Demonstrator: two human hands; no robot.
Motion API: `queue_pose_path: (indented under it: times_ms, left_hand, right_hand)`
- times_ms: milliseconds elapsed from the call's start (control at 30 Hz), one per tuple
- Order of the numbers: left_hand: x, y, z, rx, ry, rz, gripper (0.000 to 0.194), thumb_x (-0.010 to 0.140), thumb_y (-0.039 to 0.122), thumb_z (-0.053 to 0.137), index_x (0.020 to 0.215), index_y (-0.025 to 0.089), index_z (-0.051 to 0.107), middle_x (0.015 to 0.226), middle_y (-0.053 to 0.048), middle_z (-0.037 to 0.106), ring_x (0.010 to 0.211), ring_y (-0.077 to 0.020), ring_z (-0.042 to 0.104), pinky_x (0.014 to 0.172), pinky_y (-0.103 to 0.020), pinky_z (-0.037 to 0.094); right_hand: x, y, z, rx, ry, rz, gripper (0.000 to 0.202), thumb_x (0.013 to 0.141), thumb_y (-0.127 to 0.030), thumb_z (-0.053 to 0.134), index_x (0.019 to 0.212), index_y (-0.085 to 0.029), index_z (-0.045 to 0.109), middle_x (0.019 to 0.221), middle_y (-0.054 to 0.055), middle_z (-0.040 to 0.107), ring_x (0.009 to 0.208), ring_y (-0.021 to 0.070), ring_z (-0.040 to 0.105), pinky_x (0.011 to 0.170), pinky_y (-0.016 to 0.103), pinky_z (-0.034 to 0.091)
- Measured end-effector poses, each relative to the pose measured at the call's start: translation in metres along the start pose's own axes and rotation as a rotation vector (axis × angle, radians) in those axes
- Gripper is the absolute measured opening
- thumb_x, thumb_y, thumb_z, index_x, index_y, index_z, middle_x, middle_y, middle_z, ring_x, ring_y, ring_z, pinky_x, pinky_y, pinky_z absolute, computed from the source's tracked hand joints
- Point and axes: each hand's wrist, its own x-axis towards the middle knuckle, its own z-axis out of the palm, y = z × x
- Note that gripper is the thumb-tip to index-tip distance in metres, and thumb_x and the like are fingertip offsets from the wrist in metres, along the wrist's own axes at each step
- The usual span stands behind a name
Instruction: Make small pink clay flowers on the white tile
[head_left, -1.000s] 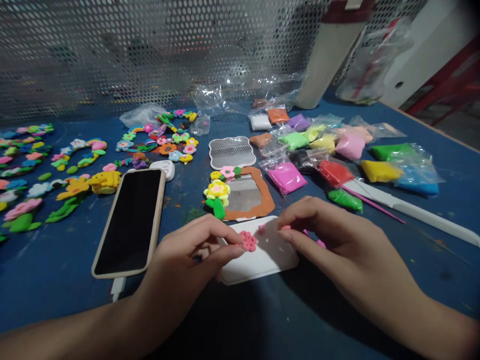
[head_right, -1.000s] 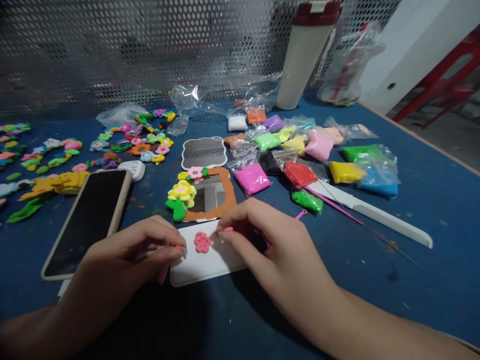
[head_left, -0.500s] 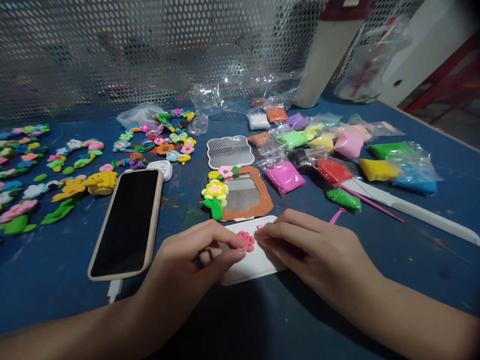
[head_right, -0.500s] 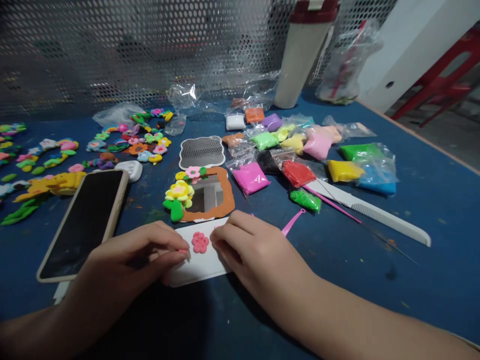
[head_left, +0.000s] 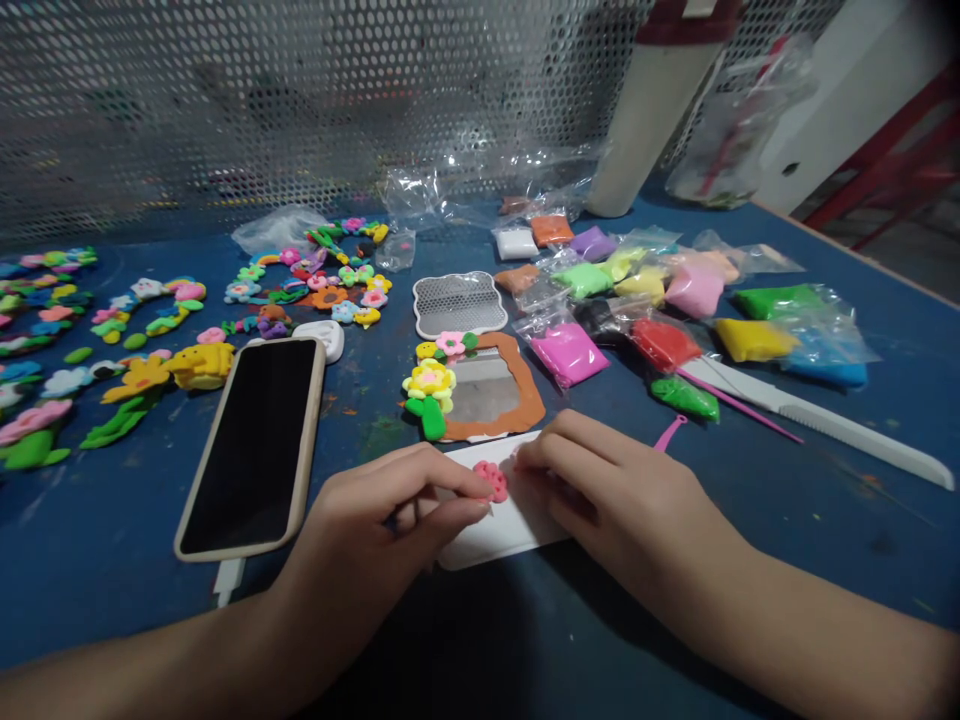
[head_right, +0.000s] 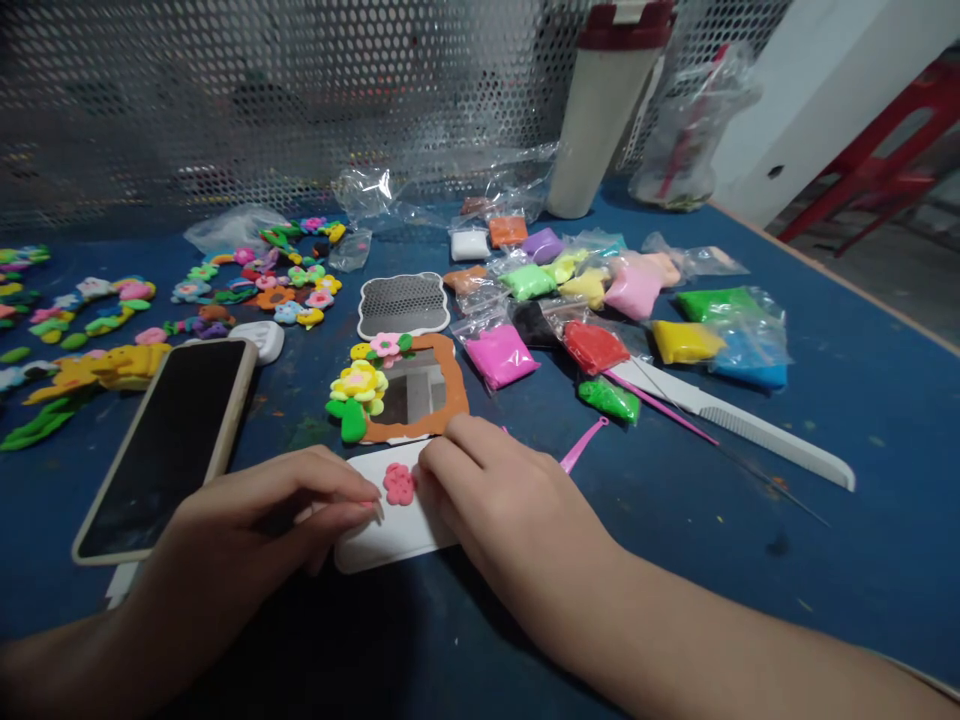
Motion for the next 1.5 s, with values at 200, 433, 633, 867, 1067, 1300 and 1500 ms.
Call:
queue_pose_path:
  times_ms: [200, 433, 633, 867, 1067, 1300, 1500]
  left_hand:
    - [0.0, 0.0, -0.001, -0.11, -0.036, -0.094, 0.008, 0.081, 0.022, 0.063, 0.076, 0.018, 0.069, 0.064, 0.003, 0.064, 0.043, -0.0064, 0.049, 0.044, -0.018, 0.038]
    - [-0.001, 0.005, 0.002, -0.326, -0.102, -0.144, 0.011, 0.079, 0.017, 0.063, 0.073, 0.018, 0.073, 0.066, 0.0, 0.066, 0.043, -0.0065, 0.05, 0.044, -0.018, 0.04]
    - [0.001, 0.01, -0.001, -0.584, -0.216, -0.419, 0.007, 0.076, 0.022, 0.066, 0.073, 0.02, 0.073, 0.055, 0.004, 0.058, 0.04, -0.0049, 0.045, 0.038, -0.015, 0.03]
    - [0.004, 0.014, -0.002, -0.498, -0.081, -0.413, 0.009, 0.078, 0.028, 0.06, 0.076, 0.019, 0.062, 0.042, 0.008, 0.046, 0.039, -0.0062, 0.042, 0.04, -0.015, 0.03]
    - [0.006, 0.013, -0.004, -0.322, -0.002, -0.339, 0.019, 0.081, 0.029, 0.053, 0.065, 0.019, 0.052, 0.044, 0.008, 0.045, 0.042, -0.0068, 0.04, 0.044, -0.016, 0.033]
    - [0.007, 0.008, -0.003, -0.322, -0.042, -0.402, 0.013, 0.082, 0.03, 0.054, 0.077, 0.019, 0.059, 0.046, 0.006, 0.051, 0.044, -0.0089, 0.045, 0.045, -0.018, 0.035]
    - [0.006, 0.007, -0.003, -0.332, -0.047, -0.358, 0.015, 0.075, 0.025, 0.062, 0.062, 0.018, 0.056, 0.047, 0.008, 0.048, 0.044, -0.0067, 0.043, 0.043, -0.015, 0.032]
  right_hand:
    - [-0.004, -0.007, -0.009, 0.182, 0.111, -0.065, 0.017, 0.089, -0.011, 0.047, 0.084, -0.018, 0.061, 0.078, 0.003, 0.06, 0.068, 0.0116, 0.057, 0.058, 0.02, 0.044]
    - [-0.007, -0.014, -0.005, 0.356, 0.086, -0.158, 0.014, 0.089, -0.009, 0.05, 0.089, -0.017, 0.061, 0.078, 0.003, 0.061, 0.07, 0.0109, 0.058, 0.061, 0.019, 0.048]
    - [-0.007, -0.017, -0.015, 0.325, 0.147, -0.138, 0.018, 0.089, -0.014, 0.048, 0.089, -0.021, 0.065, 0.073, 0.003, 0.068, 0.063, 0.0119, 0.065, 0.053, 0.019, 0.052]
    - [-0.006, -0.012, -0.021, 0.304, 0.216, -0.104, 0.021, 0.084, -0.009, 0.055, 0.097, -0.022, 0.066, 0.088, 0.001, 0.072, 0.073, 0.0111, 0.068, 0.062, 0.016, 0.053]
    - [-0.005, -0.002, -0.022, 0.366, 0.157, 0.1, 0.008, 0.079, -0.013, 0.065, 0.076, -0.021, 0.065, 0.069, -0.004, 0.067, 0.06, 0.0085, 0.062, 0.056, 0.016, 0.048]
    - [-0.003, -0.002, -0.023, 0.458, 0.09, 0.192, 0.007, 0.081, -0.018, 0.062, 0.076, -0.022, 0.066, 0.071, -0.002, 0.07, 0.061, 0.0118, 0.064, 0.057, 0.019, 0.049]
    - [-0.005, -0.001, -0.025, 0.479, 0.068, 0.166, 0.014, 0.084, -0.013, 0.054, 0.08, -0.021, 0.066, 0.078, 0.0, 0.071, 0.068, 0.0123, 0.065, 0.062, 0.02, 0.049]
